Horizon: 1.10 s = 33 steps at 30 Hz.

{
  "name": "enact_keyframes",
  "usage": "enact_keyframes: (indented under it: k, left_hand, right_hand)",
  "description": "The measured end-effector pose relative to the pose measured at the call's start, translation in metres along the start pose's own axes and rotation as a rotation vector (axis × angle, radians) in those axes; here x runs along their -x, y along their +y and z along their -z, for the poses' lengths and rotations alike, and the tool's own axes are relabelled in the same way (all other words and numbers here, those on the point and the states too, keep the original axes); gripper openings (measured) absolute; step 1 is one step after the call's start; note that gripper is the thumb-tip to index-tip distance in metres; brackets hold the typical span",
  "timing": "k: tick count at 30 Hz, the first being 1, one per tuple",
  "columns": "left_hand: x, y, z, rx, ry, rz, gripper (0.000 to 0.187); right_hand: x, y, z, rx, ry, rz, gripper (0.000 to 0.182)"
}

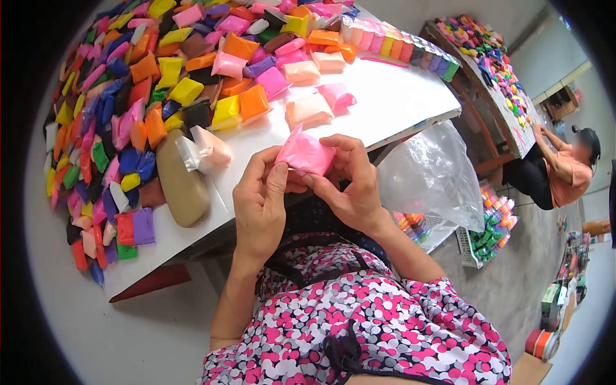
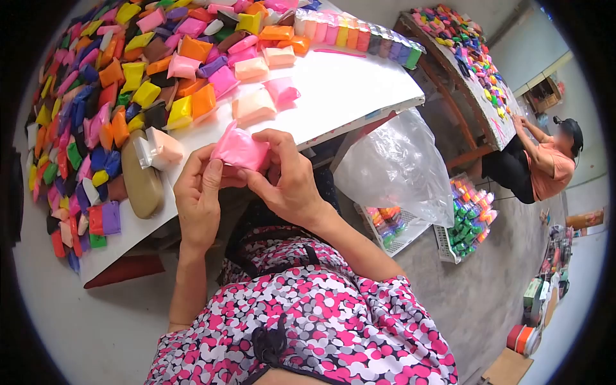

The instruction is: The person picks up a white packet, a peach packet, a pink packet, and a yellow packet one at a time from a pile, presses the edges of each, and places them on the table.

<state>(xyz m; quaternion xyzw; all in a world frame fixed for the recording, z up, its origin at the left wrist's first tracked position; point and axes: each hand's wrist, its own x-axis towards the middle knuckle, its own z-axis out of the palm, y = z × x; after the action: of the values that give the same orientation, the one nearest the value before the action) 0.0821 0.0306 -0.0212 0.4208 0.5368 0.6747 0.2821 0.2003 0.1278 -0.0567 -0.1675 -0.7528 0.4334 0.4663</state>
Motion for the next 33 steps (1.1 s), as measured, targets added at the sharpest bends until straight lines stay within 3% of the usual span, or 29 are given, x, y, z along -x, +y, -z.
enact_keyframes:
  k: [4, 10, 17, 20, 23, 24, 28, 33]
  left_hand:
    - [-0.003, 0.002, 0.004, -0.096, 0.000, 0.023, 0.025]
    - [-0.011, -0.003, 0.004, 0.087, -0.010, 0.126, 0.025]
    - [-0.016, -0.001, -0.004, 0.182, 0.089, 0.169, 0.019]
    - [-0.009, 0.001, -0.015, -0.050, 0.264, -0.024, 0.015]
    - [0.003, -0.003, -0.005, -0.247, 0.075, 0.029, 0.012]
    - [0.001, -0.008, -0.007, -0.317, 0.062, -0.104, 0.012]
    - [0.009, 0.011, -0.012, -0.598, 0.078, -0.056, 0.022]
    - [0.014, -0.006, -0.009, -0.772, 0.112, -0.174, 0.017]
  right_hand:
    - [-0.002, -0.001, 0.007, 0.020, -0.074, -0.015, 0.056]
    - [-0.005, -0.024, 0.011, -0.544, -0.072, -0.306, 0.051]
    - [-0.008, -0.022, 0.007, -0.460, -0.001, -0.319, 0.046]
    - [-0.015, -0.016, -0.003, -0.325, 0.111, -0.257, 0.042]
    - [-0.010, -0.010, -0.005, -0.224, 0.057, -0.303, 0.040]
    - [-0.009, -0.011, -0.008, -0.203, 0.081, -0.266, 0.032]
    - [-0.003, -0.022, -0.003, -0.126, 0.050, -0.278, 0.023]
    - [0.008, -0.017, -0.008, -0.033, 0.063, -0.178, 0.021]
